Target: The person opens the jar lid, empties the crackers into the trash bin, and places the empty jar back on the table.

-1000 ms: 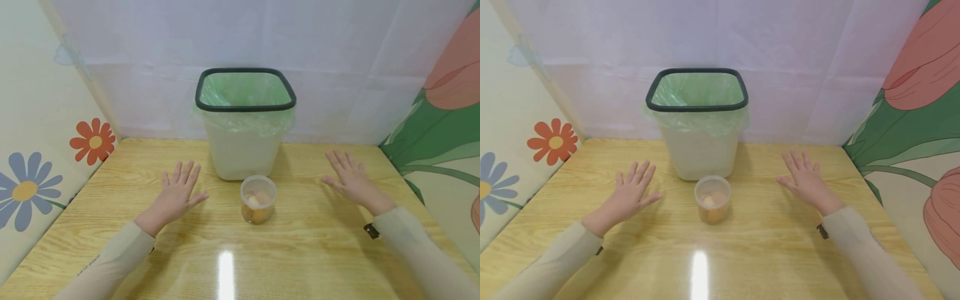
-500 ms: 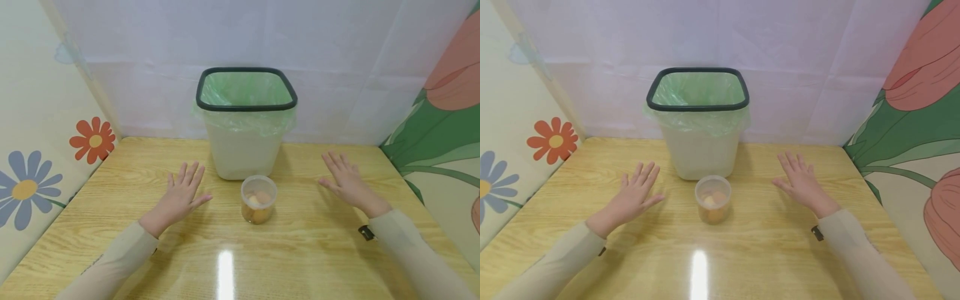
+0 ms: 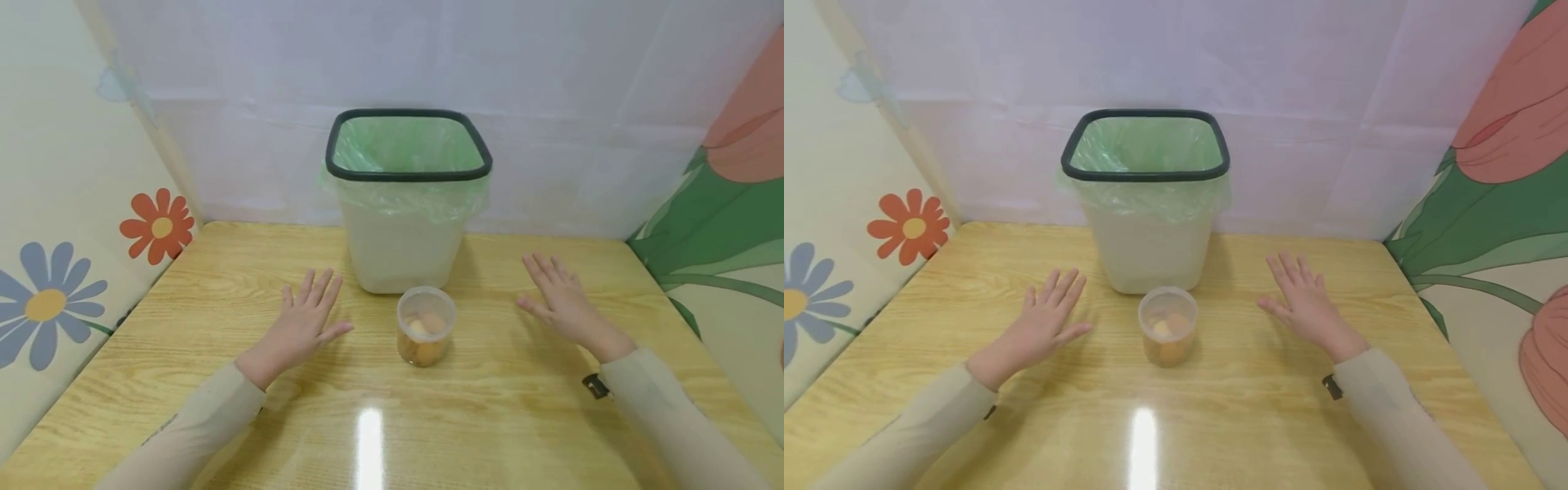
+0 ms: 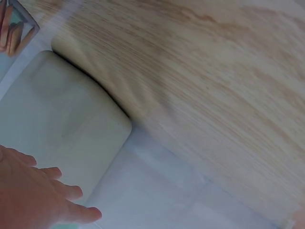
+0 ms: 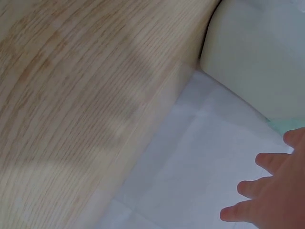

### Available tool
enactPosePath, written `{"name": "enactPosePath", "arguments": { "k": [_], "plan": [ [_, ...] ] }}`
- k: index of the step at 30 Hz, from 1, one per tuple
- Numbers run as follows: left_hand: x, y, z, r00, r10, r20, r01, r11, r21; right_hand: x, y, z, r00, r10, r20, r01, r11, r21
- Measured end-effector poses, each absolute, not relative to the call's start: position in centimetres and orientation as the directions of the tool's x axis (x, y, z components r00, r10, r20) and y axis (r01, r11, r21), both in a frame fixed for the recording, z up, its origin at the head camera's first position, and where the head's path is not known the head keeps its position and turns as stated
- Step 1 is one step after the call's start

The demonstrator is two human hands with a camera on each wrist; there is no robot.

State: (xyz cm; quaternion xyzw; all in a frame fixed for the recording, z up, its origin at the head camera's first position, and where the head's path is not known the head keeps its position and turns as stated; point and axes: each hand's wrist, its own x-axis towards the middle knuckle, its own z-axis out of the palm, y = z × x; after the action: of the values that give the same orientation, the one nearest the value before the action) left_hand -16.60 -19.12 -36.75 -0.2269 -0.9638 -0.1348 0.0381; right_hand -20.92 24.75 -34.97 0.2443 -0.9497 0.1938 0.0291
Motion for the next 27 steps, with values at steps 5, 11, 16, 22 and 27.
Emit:
{"name": "enactPosePath", "arguments": {
  "k": [5,11,16,22,27],
  "plan": [
    [-16.7,-18.9,-37.0,-0.889,0.434,0.146,0.457,0.859,0.23,-20.8,24.4,-35.2,-0.874,-0.462,0.151,-0.485,0.806,-0.338],
    [-16.8,-18.7,-37.1,-0.881,0.44,0.173,0.47,0.854,0.223,-20.9,24.2,-35.3,-0.873,-0.465,0.148,-0.486,0.805,-0.342],
    [-16.6,-18.6,-37.1,-0.873,0.451,0.185,0.484,0.843,0.233,-21.0,24.0,-35.4,-0.872,-0.466,0.146,-0.487,0.802,-0.345],
    [-16.4,-18.4,-37.0,-0.872,0.46,0.168,0.489,0.839,0.24,-20.9,23.6,-35.6,-0.866,-0.475,0.153,-0.498,0.796,-0.344],
    [-16.6,-18.2,-37.0,-0.871,0.468,0.148,0.491,0.84,0.231,-20.9,23.2,-35.7,-0.862,-0.484,0.151,-0.504,0.792,-0.345]
  ]
}}
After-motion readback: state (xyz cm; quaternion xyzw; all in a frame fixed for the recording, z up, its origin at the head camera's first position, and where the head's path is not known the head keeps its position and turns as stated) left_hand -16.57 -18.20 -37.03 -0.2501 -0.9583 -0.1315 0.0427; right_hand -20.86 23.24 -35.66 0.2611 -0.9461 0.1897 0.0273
